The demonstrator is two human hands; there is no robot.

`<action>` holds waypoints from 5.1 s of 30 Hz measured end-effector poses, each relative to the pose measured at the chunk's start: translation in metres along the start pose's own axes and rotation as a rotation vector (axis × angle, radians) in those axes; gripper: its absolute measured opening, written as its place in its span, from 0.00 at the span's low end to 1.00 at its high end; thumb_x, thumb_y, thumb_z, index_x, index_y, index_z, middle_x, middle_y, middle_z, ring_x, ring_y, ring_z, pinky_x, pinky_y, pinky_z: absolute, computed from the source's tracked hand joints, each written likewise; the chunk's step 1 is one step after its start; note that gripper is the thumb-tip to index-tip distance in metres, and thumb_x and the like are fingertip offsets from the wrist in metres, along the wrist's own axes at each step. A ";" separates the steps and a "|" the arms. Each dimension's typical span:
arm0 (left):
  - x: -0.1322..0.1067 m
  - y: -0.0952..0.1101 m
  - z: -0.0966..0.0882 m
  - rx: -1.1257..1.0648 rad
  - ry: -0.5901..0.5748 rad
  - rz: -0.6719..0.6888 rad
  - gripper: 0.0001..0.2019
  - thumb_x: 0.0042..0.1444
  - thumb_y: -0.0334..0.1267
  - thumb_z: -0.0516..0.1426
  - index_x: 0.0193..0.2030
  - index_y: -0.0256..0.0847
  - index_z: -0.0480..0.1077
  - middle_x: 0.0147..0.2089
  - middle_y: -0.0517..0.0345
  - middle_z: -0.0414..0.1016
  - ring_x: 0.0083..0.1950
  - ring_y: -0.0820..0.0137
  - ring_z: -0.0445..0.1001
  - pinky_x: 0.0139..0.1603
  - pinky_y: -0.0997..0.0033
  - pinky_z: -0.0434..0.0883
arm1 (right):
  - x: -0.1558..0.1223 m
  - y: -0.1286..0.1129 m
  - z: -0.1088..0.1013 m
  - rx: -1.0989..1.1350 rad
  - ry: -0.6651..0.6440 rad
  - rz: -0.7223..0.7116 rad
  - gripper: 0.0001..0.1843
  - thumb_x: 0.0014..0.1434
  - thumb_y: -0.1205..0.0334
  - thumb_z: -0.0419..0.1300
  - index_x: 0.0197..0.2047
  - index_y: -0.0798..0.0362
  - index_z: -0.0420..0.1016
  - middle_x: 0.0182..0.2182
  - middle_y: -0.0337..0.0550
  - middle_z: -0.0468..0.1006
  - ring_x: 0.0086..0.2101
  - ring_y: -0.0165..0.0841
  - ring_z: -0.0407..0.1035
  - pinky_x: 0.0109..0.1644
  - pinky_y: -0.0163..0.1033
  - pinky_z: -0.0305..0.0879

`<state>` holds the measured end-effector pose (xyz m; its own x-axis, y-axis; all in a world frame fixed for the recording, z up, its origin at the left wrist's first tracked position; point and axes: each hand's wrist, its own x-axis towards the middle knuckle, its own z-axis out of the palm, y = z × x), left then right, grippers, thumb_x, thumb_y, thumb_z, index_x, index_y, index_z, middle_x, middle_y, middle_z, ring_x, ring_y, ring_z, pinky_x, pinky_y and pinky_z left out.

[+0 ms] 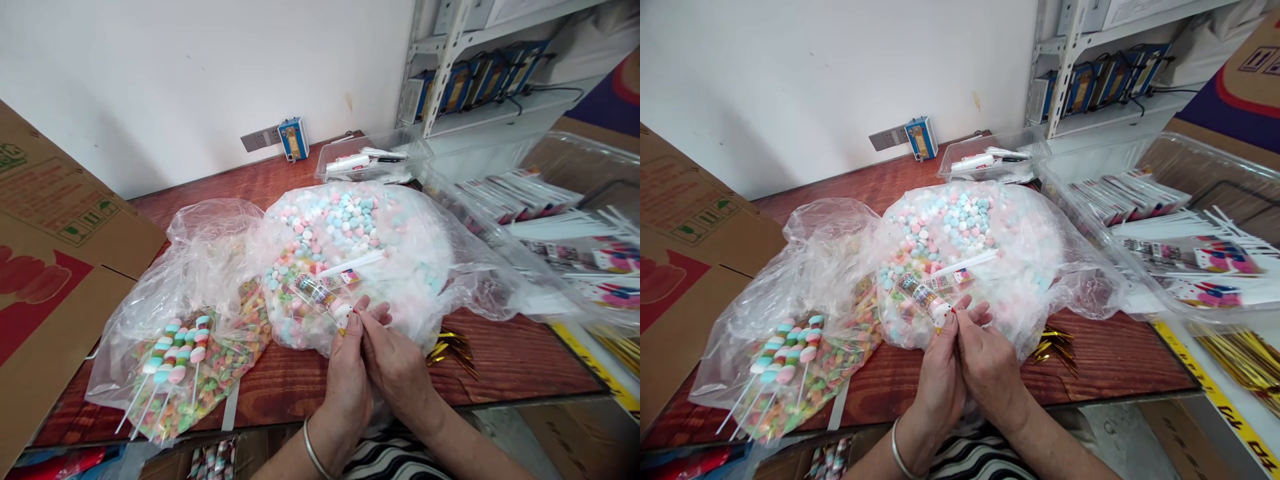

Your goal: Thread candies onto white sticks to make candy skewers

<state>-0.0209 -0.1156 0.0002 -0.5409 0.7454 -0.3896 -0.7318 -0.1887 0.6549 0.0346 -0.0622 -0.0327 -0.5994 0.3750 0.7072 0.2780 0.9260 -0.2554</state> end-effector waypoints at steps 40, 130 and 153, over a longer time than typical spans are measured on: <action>0.014 0.020 -0.040 -0.036 -0.017 0.020 0.11 0.40 0.35 0.72 0.32 0.37 0.81 0.38 0.50 0.82 0.41 0.69 0.78 0.48 0.72 0.71 | 0.011 -0.011 -0.011 1.611 -0.426 1.137 0.18 0.58 0.44 0.62 0.37 0.51 0.68 0.18 0.25 0.57 0.15 0.21 0.44 0.18 0.28 0.51; 0.000 0.004 -0.010 0.876 -0.141 0.335 0.04 0.57 0.36 0.59 0.36 0.38 0.74 0.35 0.56 0.76 0.37 0.70 0.73 0.40 0.71 0.69 | -0.022 -0.003 -0.040 0.062 0.043 0.334 0.06 0.67 0.68 0.52 0.36 0.52 0.66 0.26 0.39 0.72 0.27 0.32 0.69 0.33 0.36 0.67; 0.004 0.000 -0.016 1.068 -0.170 0.555 0.08 0.64 0.37 0.52 0.38 0.40 0.70 0.27 0.62 0.70 0.28 0.73 0.68 0.32 0.74 0.66 | -0.004 0.010 -0.050 0.302 -0.152 0.481 0.09 0.65 0.65 0.51 0.32 0.51 0.66 0.27 0.38 0.72 0.28 0.32 0.68 0.31 0.35 0.62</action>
<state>-0.0297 -0.1231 -0.0111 -0.5524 0.8198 0.1508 0.3355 0.0530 0.9406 0.0777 -0.0567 -0.0052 -0.5659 0.7375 0.3686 0.3327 0.6133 -0.7164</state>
